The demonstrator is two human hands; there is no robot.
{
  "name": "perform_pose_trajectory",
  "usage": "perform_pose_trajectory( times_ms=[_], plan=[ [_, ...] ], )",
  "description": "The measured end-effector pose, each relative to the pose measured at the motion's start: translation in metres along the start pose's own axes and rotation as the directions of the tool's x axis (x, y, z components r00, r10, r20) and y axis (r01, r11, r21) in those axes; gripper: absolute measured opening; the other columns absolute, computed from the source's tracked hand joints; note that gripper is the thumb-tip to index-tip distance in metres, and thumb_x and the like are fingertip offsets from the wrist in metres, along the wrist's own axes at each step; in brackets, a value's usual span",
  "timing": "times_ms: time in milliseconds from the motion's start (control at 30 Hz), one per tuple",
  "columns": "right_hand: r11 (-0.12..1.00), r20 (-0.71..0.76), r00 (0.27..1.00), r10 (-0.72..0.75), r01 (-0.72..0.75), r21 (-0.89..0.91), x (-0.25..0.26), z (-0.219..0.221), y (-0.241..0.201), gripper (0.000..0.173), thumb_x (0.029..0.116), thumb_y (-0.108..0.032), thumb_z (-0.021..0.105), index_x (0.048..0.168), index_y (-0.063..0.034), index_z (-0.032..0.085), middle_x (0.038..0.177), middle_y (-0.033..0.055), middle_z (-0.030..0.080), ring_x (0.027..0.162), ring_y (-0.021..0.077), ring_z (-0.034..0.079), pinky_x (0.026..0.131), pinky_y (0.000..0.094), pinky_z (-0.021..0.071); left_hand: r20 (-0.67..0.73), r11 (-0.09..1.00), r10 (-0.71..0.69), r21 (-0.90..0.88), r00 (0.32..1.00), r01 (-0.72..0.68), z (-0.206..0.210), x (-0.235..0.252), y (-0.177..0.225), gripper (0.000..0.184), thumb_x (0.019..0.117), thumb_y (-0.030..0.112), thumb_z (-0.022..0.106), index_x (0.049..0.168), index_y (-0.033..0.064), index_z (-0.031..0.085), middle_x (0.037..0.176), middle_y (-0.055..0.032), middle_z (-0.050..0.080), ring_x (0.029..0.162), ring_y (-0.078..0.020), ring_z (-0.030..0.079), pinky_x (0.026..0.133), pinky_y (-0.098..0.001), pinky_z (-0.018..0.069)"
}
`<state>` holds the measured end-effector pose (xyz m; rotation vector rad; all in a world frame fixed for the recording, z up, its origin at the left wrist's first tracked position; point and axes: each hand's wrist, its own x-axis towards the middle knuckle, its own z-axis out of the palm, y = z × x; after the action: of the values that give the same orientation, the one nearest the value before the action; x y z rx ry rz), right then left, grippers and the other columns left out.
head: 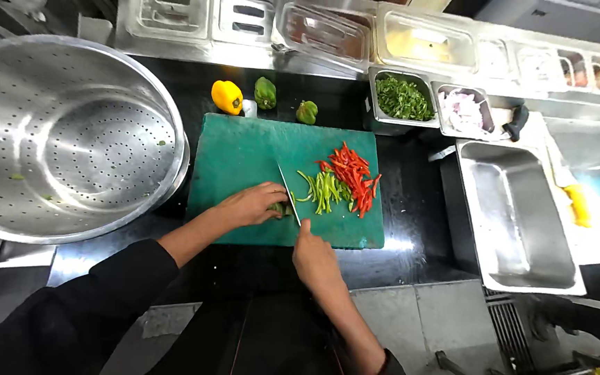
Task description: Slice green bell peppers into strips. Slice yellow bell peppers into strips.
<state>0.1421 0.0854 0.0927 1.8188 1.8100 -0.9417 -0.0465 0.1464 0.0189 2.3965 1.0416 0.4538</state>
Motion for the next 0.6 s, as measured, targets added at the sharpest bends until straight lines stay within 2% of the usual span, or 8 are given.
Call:
perform_pose_trajectory(
  times_ms=[133,267,400,500,600],
  plan=[
    [1.000,0.076,0.997,-0.001,0.002,-0.022,-0.009,-0.006,-0.001,0.037,0.1113,-0.022,0.036,0.145,-0.0086,0.040,0.111,0.0190,0.069,0.109,0.0361,0.069,0.090,0.0508,0.0547,-0.054,0.999,0.029,0.018,0.998,-0.028,0.004,-0.007,-0.007,0.027,0.0944,0.021,0.073,0.115,0.0033,0.073,0.124,-0.0134,0.068,0.121,-0.0291,0.064,0.105,-0.0415,0.0505],
    [1.000,0.026,1.000,0.001,0.000,-0.018,0.001,-0.001,-0.004,0.036,0.1105,-0.020,0.039,0.144,-0.0095,0.040,0.104,0.0183,0.070,0.103,0.0365,0.071,0.086,0.0516,0.0562,-0.057,1.000,0.028,0.001,0.998,-0.028,0.010,-0.011,-0.011,0.029,0.0965,0.023,0.070,0.118,0.0045,0.072,0.127,-0.0122,0.067,0.122,-0.0280,0.063,0.106,-0.0396,0.0500],
    [0.999,0.090,0.996,-0.001,0.004,-0.032,-0.012,-0.006,-0.003,0.037,0.1116,-0.023,0.035,0.145,-0.0087,0.041,0.113,0.0191,0.069,0.110,0.0357,0.069,0.091,0.0508,0.0548,-0.112,0.999,0.040,-0.005,0.993,-0.041,0.009,-0.013,-0.010,0.025,0.0947,0.020,0.072,0.114,0.0030,0.073,0.123,-0.0135,0.069,0.118,-0.0291,0.065,0.103,-0.0414,0.0522],
    [1.000,0.030,1.000,-0.003,0.004,-0.015,0.007,0.003,-0.006,0.036,0.1103,-0.020,0.039,0.144,-0.0086,0.040,0.107,0.0192,0.070,0.106,0.0364,0.071,0.088,0.0513,0.0561,-0.104,0.999,0.043,-0.006,0.994,-0.044,0.014,-0.014,-0.011,0.027,0.0968,0.022,0.070,0.117,0.0041,0.073,0.126,-0.0128,0.068,0.122,-0.0287,0.063,0.106,-0.0403,0.0503],
    [0.999,0.064,0.998,-0.016,0.019,-0.037,-0.009,-0.005,-0.004,0.037,0.1114,-0.024,0.036,0.145,-0.0096,0.040,0.109,0.0187,0.070,0.107,0.0361,0.070,0.089,0.0510,0.0554,-0.122,0.999,0.053,0.009,0.991,-0.052,0.014,-0.017,-0.010,0.025,0.0971,0.022,0.069,0.113,0.0029,0.073,0.123,-0.0131,0.069,0.120,-0.0271,0.064,0.106,-0.0378,0.0503]
  ],
)
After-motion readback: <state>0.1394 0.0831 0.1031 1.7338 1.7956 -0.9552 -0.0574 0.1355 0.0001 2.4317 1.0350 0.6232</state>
